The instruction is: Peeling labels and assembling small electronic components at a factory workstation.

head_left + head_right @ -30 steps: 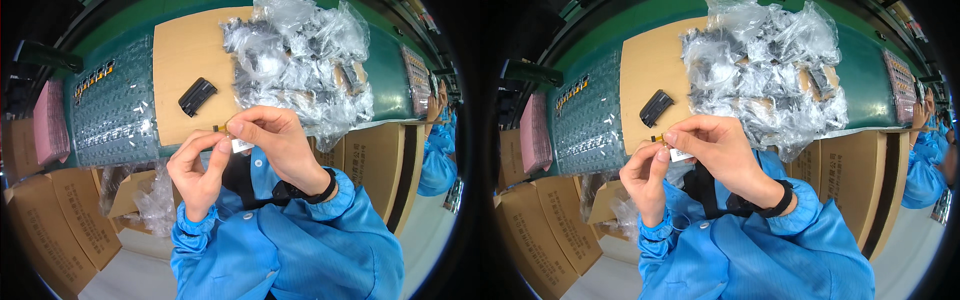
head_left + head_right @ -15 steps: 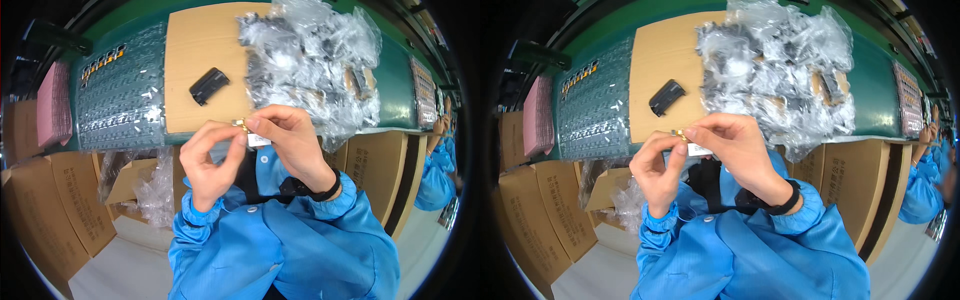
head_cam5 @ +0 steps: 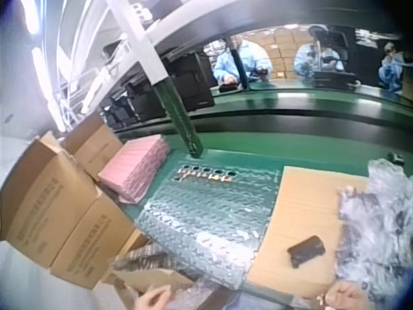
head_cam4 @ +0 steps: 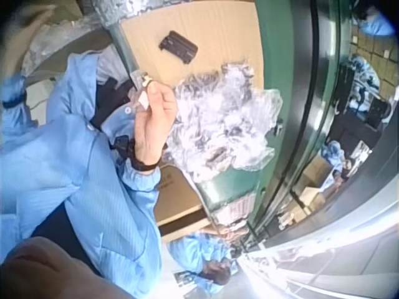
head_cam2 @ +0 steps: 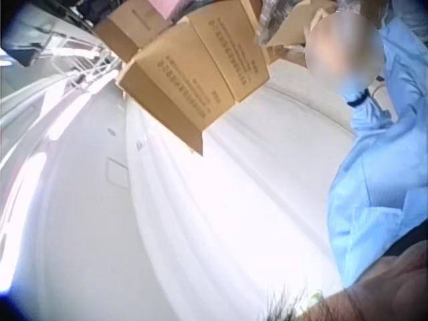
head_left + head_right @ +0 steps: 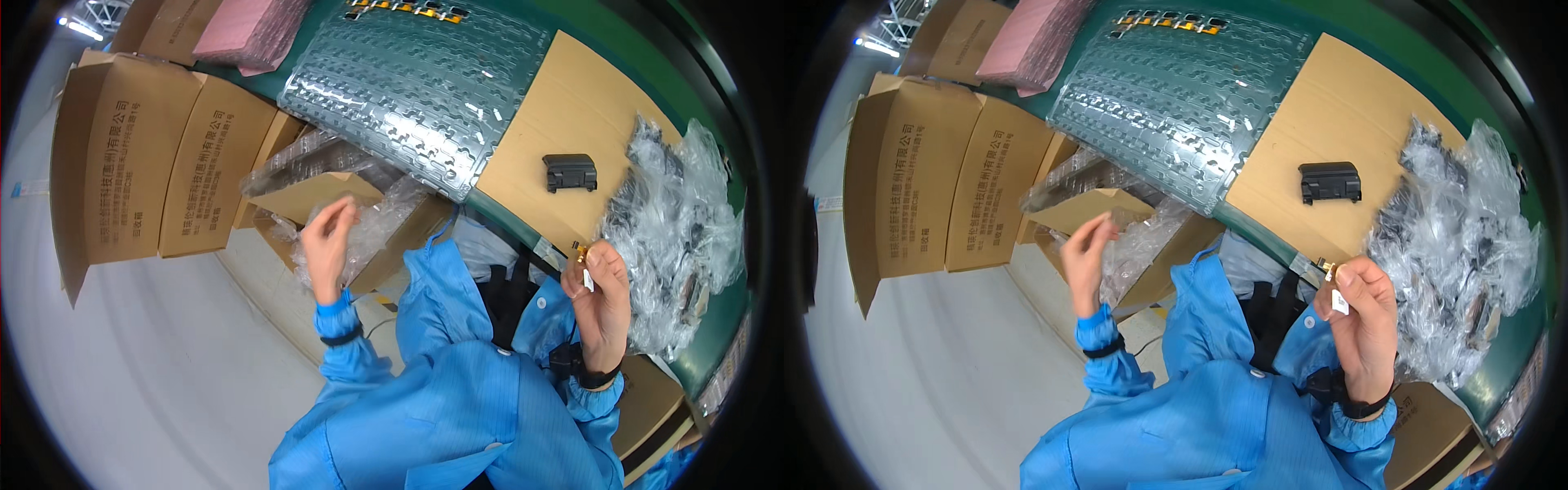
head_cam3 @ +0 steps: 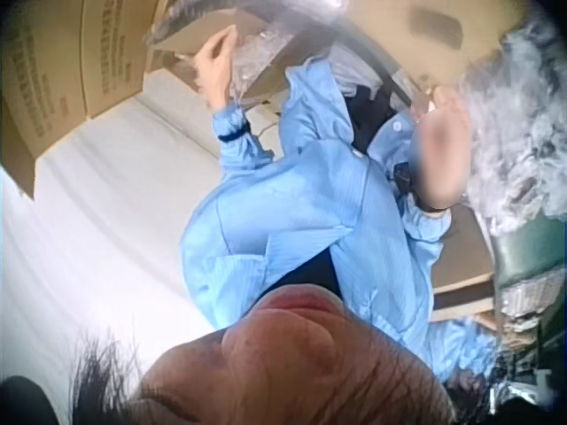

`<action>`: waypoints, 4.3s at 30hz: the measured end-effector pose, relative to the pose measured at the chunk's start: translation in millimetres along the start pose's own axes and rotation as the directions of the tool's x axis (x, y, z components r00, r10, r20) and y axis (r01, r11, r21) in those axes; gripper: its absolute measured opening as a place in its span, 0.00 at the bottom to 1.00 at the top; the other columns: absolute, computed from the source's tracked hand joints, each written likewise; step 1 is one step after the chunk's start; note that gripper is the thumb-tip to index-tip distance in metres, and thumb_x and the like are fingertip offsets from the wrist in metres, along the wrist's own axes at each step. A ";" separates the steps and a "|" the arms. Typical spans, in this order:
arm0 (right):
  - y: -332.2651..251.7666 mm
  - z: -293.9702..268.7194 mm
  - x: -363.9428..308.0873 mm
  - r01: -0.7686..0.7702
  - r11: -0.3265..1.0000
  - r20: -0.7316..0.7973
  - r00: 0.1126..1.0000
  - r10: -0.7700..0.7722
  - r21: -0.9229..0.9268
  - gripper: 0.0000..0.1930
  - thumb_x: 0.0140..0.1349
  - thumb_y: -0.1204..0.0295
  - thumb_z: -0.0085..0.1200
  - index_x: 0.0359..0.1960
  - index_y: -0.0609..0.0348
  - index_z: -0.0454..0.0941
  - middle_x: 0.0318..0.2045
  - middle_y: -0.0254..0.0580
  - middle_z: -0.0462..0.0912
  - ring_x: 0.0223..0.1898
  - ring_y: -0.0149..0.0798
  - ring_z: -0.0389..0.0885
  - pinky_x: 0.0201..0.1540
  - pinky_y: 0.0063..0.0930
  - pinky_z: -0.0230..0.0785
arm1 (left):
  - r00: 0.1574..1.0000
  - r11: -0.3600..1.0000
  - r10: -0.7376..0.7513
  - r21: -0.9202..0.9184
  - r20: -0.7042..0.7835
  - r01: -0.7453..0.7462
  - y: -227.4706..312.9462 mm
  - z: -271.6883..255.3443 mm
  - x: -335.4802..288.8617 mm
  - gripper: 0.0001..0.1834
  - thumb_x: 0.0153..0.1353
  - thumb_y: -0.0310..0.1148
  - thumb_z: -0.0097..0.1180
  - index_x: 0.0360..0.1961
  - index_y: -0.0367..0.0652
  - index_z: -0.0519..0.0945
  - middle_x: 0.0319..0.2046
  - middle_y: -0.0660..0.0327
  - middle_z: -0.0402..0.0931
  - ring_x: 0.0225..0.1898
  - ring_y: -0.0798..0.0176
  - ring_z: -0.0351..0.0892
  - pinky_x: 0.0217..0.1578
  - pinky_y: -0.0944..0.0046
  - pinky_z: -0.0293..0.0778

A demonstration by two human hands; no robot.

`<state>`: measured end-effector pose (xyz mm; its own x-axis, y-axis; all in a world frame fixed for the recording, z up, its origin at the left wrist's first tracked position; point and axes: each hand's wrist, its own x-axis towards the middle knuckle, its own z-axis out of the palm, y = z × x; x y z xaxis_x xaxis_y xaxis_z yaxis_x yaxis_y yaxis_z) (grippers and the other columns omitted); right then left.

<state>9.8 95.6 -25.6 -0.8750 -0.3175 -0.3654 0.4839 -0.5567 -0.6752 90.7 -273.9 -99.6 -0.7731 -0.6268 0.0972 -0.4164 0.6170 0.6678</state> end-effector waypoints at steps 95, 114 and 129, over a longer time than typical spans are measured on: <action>-15.2 13.1 -11.6 0.356 0.849 -0.159 0.883 -0.442 -0.390 0.13 0.55 0.79 0.69 0.41 0.64 0.80 0.34 0.36 0.86 0.35 0.21 0.82 0.34 0.14 0.70 | 0.740 0.492 0.386 -0.801 0.551 0.341 239.2 64.7 -78.8 0.14 0.67 0.25 0.56 0.52 0.27 0.77 0.34 0.53 0.84 0.17 0.69 0.78 0.16 0.74 0.68; -13.9 26.7 -2.7 0.440 0.693 -0.082 0.810 -0.581 -0.571 0.14 0.59 0.78 0.66 0.44 0.69 0.77 0.37 0.39 0.84 0.39 0.26 0.81 0.41 0.21 0.74 | 0.771 0.567 0.318 -0.762 0.552 0.312 245.1 58.8 -73.9 0.17 0.68 0.31 0.57 0.51 0.28 0.77 0.25 0.58 0.82 0.16 0.70 0.77 0.16 0.73 0.64; -12.3 22.8 -10.4 0.451 0.832 -0.104 0.857 -0.505 -0.322 0.09 0.68 0.71 0.57 0.36 0.66 0.83 0.31 0.36 0.84 0.34 0.23 0.78 0.40 0.21 0.69 | 0.795 0.613 0.242 -0.723 0.556 0.319 257.0 54.7 -59.4 0.17 0.68 0.38 0.55 0.43 0.30 0.79 0.24 0.59 0.79 0.15 0.73 0.69 0.14 0.76 0.56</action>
<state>13.2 88.2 1.1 -0.9952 0.0893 -0.0391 0.0044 -0.3594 -0.9332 3.4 -52.1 25.9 -0.9816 -0.0845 -0.1714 -0.1559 -0.1655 0.9738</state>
